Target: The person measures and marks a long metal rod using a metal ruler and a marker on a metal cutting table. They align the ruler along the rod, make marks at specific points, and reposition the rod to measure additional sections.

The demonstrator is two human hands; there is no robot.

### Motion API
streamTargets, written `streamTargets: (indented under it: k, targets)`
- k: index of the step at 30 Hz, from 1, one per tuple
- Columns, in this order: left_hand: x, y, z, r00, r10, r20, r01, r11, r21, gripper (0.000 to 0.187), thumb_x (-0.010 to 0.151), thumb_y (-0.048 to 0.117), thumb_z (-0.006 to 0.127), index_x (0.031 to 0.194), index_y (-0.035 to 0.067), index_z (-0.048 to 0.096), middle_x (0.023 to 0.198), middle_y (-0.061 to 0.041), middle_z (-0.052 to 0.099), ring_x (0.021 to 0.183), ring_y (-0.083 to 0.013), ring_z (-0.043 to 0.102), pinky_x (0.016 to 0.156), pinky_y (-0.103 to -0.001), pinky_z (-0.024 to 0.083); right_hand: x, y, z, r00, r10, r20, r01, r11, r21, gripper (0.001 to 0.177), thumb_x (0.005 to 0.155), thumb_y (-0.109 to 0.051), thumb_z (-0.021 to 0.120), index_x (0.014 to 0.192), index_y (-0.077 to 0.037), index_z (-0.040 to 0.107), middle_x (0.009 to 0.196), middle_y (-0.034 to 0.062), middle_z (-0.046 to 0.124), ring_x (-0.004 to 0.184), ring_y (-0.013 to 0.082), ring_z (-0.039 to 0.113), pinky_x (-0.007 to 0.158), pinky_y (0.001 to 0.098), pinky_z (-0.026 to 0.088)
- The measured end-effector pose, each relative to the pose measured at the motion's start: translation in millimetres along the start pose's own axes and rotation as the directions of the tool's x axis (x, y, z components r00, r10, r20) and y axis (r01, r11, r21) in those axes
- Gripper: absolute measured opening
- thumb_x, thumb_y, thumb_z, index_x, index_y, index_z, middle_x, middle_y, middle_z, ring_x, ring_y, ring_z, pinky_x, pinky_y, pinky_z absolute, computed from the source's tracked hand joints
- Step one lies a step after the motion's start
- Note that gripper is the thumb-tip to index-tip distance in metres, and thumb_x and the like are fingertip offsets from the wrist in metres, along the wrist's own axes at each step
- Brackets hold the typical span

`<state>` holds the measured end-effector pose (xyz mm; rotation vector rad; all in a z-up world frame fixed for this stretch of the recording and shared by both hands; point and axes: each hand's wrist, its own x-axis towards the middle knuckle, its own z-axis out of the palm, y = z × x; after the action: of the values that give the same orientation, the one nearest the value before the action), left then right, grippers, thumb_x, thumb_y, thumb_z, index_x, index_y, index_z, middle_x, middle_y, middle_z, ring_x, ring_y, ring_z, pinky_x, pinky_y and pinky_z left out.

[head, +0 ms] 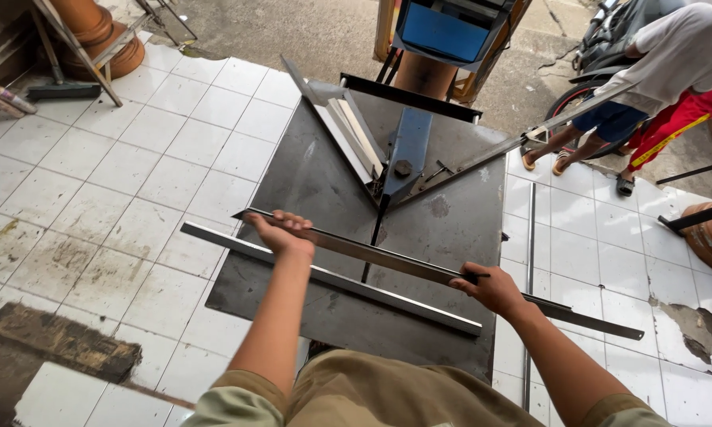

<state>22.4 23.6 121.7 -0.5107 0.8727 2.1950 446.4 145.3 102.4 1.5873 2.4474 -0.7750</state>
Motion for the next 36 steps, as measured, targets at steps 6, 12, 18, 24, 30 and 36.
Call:
streamTargets:
  k: [6, 12, 18, 24, 30, 36]
  targets:
    - [15.1, 41.6, 13.0, 1.000, 0.012, -0.021, -0.012, 1.000, 0.025, 0.055, 0.111, 0.068, 0.024, 0.085, 0.021, 0.036, 0.070, 0.007, 0.026, 0.059, -0.0139, 0.035, 0.064, -0.031, 0.038, -11.1, -0.1, -30.0, 0.999, -0.006, 0.044, -0.005, 0.971, 0.239, 0.027, 0.101, -0.038, 0.079, 0.092, -0.013, 0.078, 0.067, 0.0092, 0.080, 0.061, 0.0253, 0.074, 0.073, 0.0412, 0.057]
    - [54.2, 55.2, 7.8, 1.000, 0.003, 0.026, -0.003, 1.000, 0.026, 0.057, 0.108, 0.072, 0.025, 0.085, 0.022, 0.040, 0.070, 0.006, 0.031, 0.060, -0.0150, 0.041, 0.067, -0.033, 0.041, -4.3, -13.9, -25.4, 0.994, -0.103, -0.024, 0.104, 0.922, 0.372, 0.027, 0.099, -0.032, 0.084, 0.086, -0.008, 0.081, 0.064, 0.0124, 0.080, 0.053, 0.0223, 0.070, 0.063, 0.0358, 0.056]
    - [65.0, 62.9, 15.3, 0.991, -0.046, 0.128, 0.038, 0.997, 0.062, 0.058, 0.107, 0.071, 0.030, 0.086, 0.022, 0.051, 0.075, 0.004, 0.048, 0.069, -0.0171, 0.057, 0.075, -0.037, 0.050, -2.5, -21.1, -23.5, 0.992, -0.109, -0.063, 0.125, 0.911, 0.393, 0.029, 0.098, -0.033, 0.086, 0.086, -0.008, 0.080, 0.063, 0.0120, 0.078, 0.052, 0.0209, 0.068, 0.061, 0.0343, 0.055]
    - [152.9, 32.3, -25.9, 0.961, -0.134, 0.241, 0.096, 0.982, 0.163, 0.052, 0.105, 0.071, 0.056, 0.126, 0.025, 0.068, 0.105, 0.005, 0.059, 0.102, -0.0155, 0.066, 0.111, -0.040, 0.064, -7.4, -27.7, -18.4, 0.997, -0.047, -0.068, 0.072, 0.898, 0.433, 0.028, 0.100, -0.033, 0.086, 0.087, -0.008, 0.081, 0.065, 0.0124, 0.078, 0.053, 0.0211, 0.067, 0.060, 0.0339, 0.052]
    - [52.3, -76.2, -35.6, 0.897, -0.324, 0.302, 0.151, 0.865, 0.479, 0.033, 0.111, 0.044, 0.075, 0.135, 0.022, 0.076, 0.124, -0.007, 0.072, 0.118, -0.0282, 0.069, 0.106, -0.049, 0.063, 1.6, -71.5, -21.7, 0.994, -0.039, -0.104, 0.085, 0.871, 0.485, 0.031, 0.102, -0.039, 0.083, 0.087, -0.011, 0.080, 0.066, 0.0092, 0.077, 0.055, 0.0190, 0.068, 0.058, 0.0326, 0.052]
    - [-9.1, -168.6, -61.2, 0.893, -0.345, 0.288, 0.124, 0.805, 0.579, 0.033, 0.098, 0.020, 0.093, 0.119, 0.008, 0.070, 0.108, -0.005, 0.070, 0.100, -0.0230, 0.076, 0.101, -0.044, 0.071, -1.9, -138.4, -43.8, 0.999, -0.013, -0.053, 0.034, 0.907, 0.419, 0.035, 0.103, -0.047, 0.079, 0.092, -0.013, 0.080, 0.071, 0.0072, 0.079, 0.059, 0.0185, 0.069, 0.060, 0.0328, 0.051]
